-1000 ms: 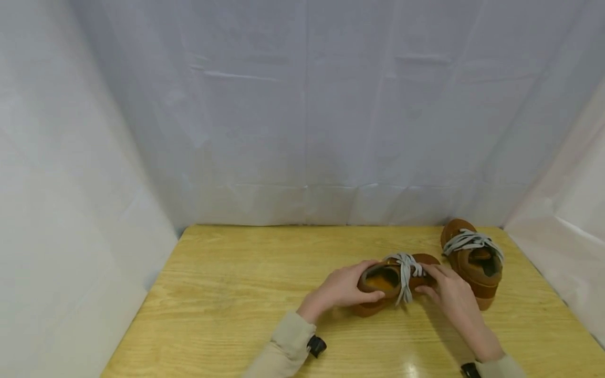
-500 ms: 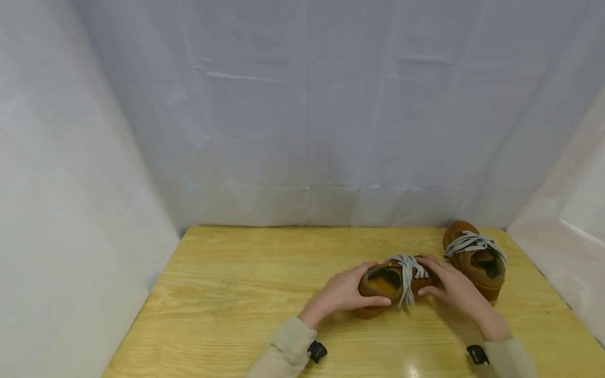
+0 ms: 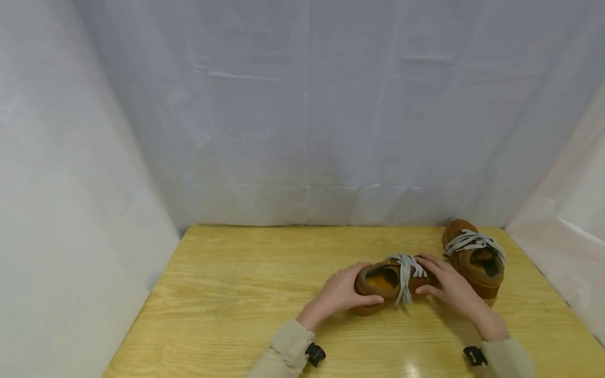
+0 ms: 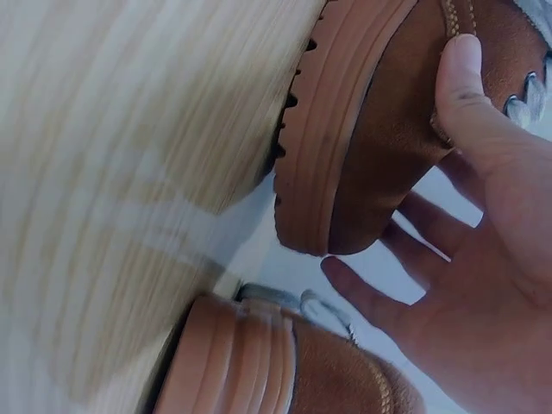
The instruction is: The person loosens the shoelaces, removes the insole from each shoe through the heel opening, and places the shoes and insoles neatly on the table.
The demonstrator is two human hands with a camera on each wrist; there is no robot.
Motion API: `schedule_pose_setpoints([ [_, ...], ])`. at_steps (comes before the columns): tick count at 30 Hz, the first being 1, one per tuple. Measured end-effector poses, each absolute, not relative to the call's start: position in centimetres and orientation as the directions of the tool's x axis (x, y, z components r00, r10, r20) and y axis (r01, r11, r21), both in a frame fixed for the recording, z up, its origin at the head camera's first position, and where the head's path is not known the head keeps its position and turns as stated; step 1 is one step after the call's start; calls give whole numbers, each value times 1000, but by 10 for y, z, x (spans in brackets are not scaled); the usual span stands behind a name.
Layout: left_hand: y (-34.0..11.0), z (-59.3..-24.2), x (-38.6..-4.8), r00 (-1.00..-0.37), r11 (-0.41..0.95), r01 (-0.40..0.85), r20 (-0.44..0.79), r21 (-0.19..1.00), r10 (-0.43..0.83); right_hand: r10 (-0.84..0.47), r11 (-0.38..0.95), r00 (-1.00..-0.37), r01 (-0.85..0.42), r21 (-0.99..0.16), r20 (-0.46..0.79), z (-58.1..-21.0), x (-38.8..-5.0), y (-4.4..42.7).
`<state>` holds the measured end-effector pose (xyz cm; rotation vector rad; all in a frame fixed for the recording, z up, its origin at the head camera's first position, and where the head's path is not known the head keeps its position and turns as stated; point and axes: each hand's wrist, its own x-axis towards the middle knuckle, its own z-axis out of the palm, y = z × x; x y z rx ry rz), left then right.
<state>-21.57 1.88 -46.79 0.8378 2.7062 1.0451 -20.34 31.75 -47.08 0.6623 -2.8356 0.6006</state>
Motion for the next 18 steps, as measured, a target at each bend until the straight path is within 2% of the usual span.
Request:
schedule_pose_setpoints([
  [7,11,-468,-217,-818,579,474,88,663,568,-372,844,-887,-446,-297,275,-471,-196,308],
  [18,-8,-471,-219,-798,527,440,47,727,601,-375,844,-876,-458,-280,303,-471,-187,296],
])
